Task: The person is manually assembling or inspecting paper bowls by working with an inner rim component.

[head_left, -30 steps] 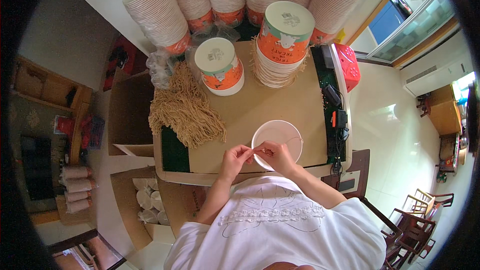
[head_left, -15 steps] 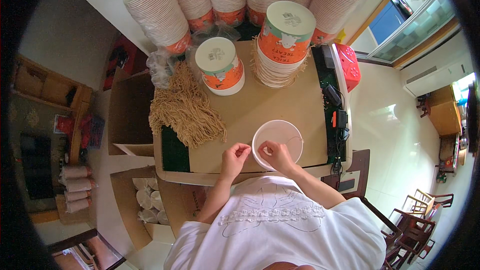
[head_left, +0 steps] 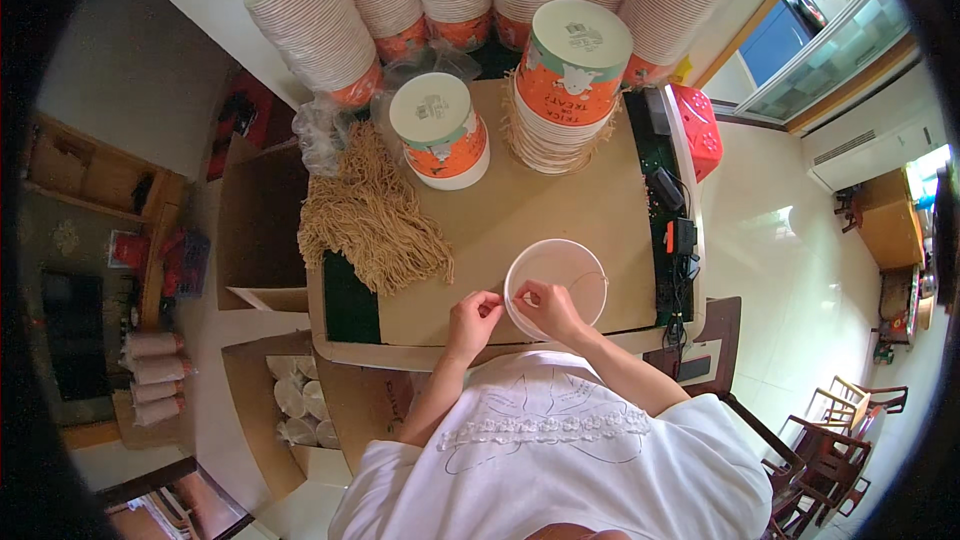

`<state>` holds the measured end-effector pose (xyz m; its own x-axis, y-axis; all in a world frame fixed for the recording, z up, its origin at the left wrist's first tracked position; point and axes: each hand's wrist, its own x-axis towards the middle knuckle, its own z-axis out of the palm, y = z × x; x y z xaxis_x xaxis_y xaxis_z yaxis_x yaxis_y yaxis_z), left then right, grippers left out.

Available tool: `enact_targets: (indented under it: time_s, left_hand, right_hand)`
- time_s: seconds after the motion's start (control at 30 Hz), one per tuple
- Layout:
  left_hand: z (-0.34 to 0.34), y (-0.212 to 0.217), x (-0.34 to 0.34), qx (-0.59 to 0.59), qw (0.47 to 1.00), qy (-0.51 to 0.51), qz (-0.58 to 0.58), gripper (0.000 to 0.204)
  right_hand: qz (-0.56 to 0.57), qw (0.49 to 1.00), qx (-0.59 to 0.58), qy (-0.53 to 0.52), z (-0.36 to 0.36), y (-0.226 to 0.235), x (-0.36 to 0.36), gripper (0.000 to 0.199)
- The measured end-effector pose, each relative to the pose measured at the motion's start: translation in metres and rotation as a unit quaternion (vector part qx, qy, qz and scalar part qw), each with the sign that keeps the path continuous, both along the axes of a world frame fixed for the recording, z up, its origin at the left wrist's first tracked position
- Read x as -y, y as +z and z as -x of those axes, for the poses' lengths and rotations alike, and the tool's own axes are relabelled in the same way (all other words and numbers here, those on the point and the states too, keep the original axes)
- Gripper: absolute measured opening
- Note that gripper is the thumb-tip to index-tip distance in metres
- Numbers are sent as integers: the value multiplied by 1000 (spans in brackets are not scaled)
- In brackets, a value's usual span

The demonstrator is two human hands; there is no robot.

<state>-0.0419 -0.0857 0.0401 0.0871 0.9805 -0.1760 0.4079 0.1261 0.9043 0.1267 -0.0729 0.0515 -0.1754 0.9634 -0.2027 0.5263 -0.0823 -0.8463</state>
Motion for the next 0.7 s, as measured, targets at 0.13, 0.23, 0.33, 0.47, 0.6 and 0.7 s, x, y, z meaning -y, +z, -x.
enact_targets:
  time_s: [0.13, 0.23, 0.33, 0.47, 0.6, 0.7]
  left_hand:
    - [0, -1, 0, 2, 1000, 0, -4, 13]
    - [0, -2, 0, 2, 1000, 0, 2, 13]
    - [0, -3, 0, 1, 1000, -1, 5, 12]
    - [0, -5, 0, -3, 1000, -4, -1, 12]
    - [-1, -3, -1, -3, 1000, -4, -3, 12]
    - [-2, -2, -1, -8, 1000, -4, -6, 12]
  right_hand:
    - [7, 1000, 6, 0, 1, -3, 0, 19]
    - [5, 1000, 2, 2, 1, -1, -1, 19]
    - [12, 1000, 3, 2, 2, -2, -1, 18]
    - [20, 1000, 3, 3, 2, -2, -1, 19]
    - [9, 1000, -13, 7, 2, -3, 0, 20]
    - [17, 1000, -13, 9, 3, -1, -1, 20]
